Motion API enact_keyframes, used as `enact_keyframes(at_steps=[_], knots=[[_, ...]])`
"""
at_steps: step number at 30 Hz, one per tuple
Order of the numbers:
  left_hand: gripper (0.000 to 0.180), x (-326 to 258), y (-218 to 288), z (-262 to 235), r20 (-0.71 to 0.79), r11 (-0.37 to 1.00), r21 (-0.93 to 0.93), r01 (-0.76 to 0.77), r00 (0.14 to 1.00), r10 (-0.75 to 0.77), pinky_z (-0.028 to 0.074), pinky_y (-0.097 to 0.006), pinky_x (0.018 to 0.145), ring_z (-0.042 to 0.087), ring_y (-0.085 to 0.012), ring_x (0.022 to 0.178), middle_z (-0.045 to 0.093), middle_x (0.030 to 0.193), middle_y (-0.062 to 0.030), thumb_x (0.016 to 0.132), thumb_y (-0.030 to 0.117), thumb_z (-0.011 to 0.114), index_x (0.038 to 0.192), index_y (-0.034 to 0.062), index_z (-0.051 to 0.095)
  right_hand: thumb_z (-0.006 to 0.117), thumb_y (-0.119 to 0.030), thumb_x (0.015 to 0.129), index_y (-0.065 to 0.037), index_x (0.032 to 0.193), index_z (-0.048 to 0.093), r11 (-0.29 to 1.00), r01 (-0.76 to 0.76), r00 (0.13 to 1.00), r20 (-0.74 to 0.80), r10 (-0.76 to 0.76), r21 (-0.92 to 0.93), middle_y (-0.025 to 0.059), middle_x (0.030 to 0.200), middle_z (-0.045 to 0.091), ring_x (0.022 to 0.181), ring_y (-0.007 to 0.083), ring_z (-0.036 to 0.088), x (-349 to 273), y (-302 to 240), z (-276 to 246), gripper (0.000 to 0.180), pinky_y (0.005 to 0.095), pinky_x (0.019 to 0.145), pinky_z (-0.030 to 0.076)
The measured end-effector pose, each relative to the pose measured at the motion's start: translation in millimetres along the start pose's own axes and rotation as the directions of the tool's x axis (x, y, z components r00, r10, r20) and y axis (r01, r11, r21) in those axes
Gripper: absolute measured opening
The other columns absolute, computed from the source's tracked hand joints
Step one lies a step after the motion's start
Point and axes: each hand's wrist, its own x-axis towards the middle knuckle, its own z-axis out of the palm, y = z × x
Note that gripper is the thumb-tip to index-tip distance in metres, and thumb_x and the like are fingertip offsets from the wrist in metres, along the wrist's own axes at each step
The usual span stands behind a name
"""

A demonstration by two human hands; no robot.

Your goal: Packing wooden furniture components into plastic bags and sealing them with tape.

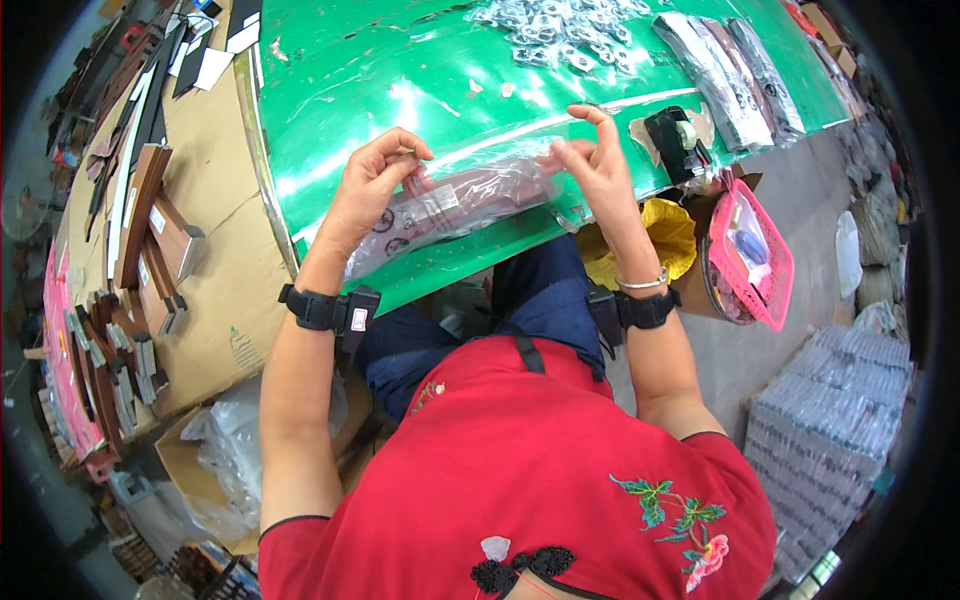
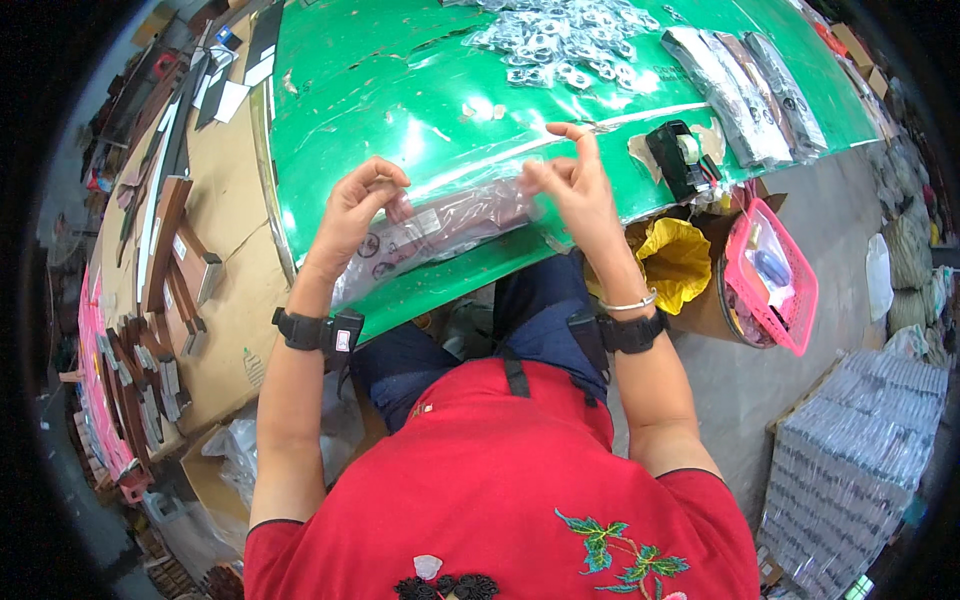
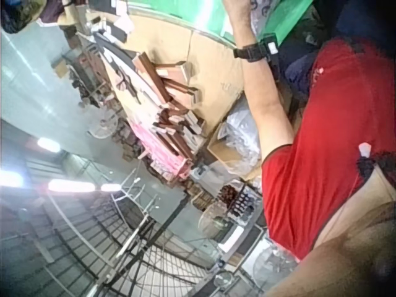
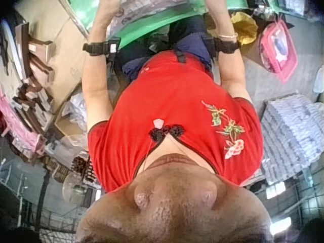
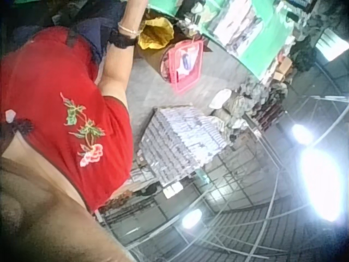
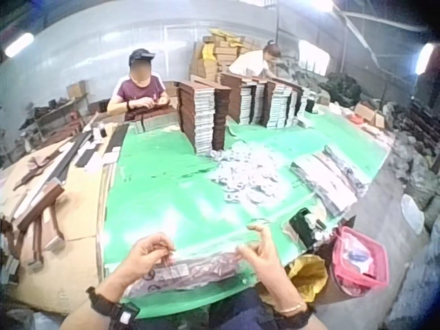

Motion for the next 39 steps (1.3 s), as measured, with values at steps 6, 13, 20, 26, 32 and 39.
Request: enact_keyframes(at_steps=[6, 13, 20, 26, 32, 39], knots=[[0.013, -2, -13, 5, -0.030, 0.999, -0.007, -0.044, 0.999, 0.044, 0.047, -0.024, 0.069, 0.060, -0.0074, 0.075, 0.068, 0.083, -0.0016, 0.100, 0.004, 0.056, 0.104, 0.0030, 0.068, 0.065, -0.008, 0.100, -0.005, 0.145, 0.045, 1.000, -0.016, 0.996, 0.088, 0.015, 0.018, 0.0006, 0.077, 0.063, 0.075, 0.0102, 0.065, -15, 6, -2, 0.049, 0.0238, 0.072, 0.048], [0.019, -2, -13, 10, -0.050, 0.999, 0.007, -0.050, 0.997, 0.051, 0.045, -0.022, 0.067, 0.058, -0.0057, 0.075, 0.064, 0.082, 0.0019, 0.099, 0.005, 0.059, 0.111, 0.0049, 0.073, 0.058, -0.004, 0.100, -0.007, 0.135, 0.054, 0.994, 0.096, 0.990, 0.100, -0.100, 0.046, 0.0042, 0.083, 0.067, 0.080, 0.0118, 0.066, -15, 2, -9, 0.035, 0.0267, 0.077, 0.050], [0.041, -6, 2, 17, -0.020, 0.946, 0.291, -0.142, 0.988, 0.155, 0.046, -0.028, 0.085, 0.055, -0.0082, 0.079, 0.060, 0.082, 0.0048, 0.084, 0.014, 0.082, 0.124, 0.0088, 0.074, 0.057, -0.005, 0.099, -0.005, 0.122, 0.065, 0.992, 0.123, 0.989, 0.080, -0.122, -0.007, 0.0043, 0.089, 0.069, 0.083, 0.0110, 0.066, -14, 12, -14, 0.024, 0.0274, 0.079, 0.051], [0.056, -6, 14, 15, 0.112, 0.802, 0.527, -0.280, 0.959, 0.261, 0.045, -0.032, 0.080, 0.054, -0.0146, 0.075, 0.053, 0.077, -0.0013, 0.073, 0.017, 0.089, 0.126, 0.0096, 0.073, 0.074, -0.005, 0.087, -0.006, 0.127, 0.069, 0.830, 0.392, 0.916, 0.249, -0.314, -0.397, 0.0082, 0.093, 0.066, 0.089, 0.0194, 0.066, -29, -16, -9, 0.040, 0.0328, 0.081, 0.051], [0.047, -12, 20, 19, 0.174, 0.648, 0.673, -0.357, 0.928, 0.330, 0.043, -0.035, 0.068, 0.055, -0.0194, 0.071, 0.053, 0.076, -0.0051, 0.077, 0.013, 0.085, 0.122, 0.0121, 0.075, 0.079, -0.007, 0.078, -0.007, 0.110, 0.073, 0.655, 0.449, 0.888, 0.219, -0.405, -0.608, 0.0117, 0.090, 0.061, 0.089, 0.0294, 0.062, -37, -8, -6, 0.033, 0.0387, 0.080, 0.050], [0.021, -10, 14, 17, 0.182, 0.735, 0.590, -0.334, 0.942, 0.282, 0.046, -0.031, 0.077, 0.058, -0.0189, 0.086, 0.059, 0.082, -0.0052, 0.086, 0.009, 0.077, 0.106, 0.0116, 0.080, 0.080, -0.009, 0.078, -0.006, 0.090, 0.069, 0.561, 0.537, 0.799, 0.166, -0.578, -0.630, 0.0081, 0.095, 0.065, 0.091, 0.0297, 0.062, -41, -6, -5, 0.017, 0.0424, 0.082, 0.048]])
